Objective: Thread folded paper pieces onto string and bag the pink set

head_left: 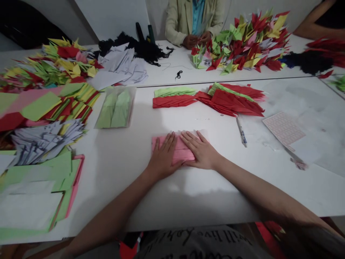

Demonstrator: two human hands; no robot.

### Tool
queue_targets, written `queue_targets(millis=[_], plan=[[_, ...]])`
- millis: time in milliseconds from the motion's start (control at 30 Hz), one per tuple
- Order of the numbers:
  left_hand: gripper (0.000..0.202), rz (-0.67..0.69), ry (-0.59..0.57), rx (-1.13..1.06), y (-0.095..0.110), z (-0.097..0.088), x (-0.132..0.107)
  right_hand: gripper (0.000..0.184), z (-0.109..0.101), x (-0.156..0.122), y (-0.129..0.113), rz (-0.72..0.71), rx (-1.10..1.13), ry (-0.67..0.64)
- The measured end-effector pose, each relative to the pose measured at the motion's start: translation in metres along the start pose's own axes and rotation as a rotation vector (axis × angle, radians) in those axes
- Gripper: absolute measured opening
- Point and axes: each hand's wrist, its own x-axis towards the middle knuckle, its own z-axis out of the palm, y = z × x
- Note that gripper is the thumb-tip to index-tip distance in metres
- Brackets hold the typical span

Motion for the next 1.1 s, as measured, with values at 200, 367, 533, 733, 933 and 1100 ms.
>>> queue_targets(millis=[200, 367, 533, 733, 933, 1100], plan=[[0.090, -0.009, -0.018, -0.010, -0.002, 0.003, 0.001, 0.097, 0.001, 0.001, 0.000, 0.004, 0.003, -0.019], [0.089, -0.021, -0.037, -0.031, -0.001, 0.001, 0.002, 0.097, 0.000, 0.001, -0.001, 0.020, -0.010, -0.033], [0.092, -0.069, -0.032, -0.040, -0.001, 0.001, 0.002, 0.096, 0.001, 0.002, -0.001, 0.035, -0.015, -0.045], [0.100, -0.142, -0.014, -0.067, -0.004, 0.004, 0.001, 0.096, 0.001, 0.003, -0.001, 0.031, 0.003, -0.046], [0.112, -0.189, 0.055, -0.069, -0.007, 0.006, 0.000, 0.095, 0.001, 0.002, -0.001, 0.029, 0.001, -0.032], [0.118, -0.244, 0.080, -0.071, -0.012, 0.009, -0.003, 0.095, 0.000, 0.003, -0.002, 0.036, -0.007, -0.024]])
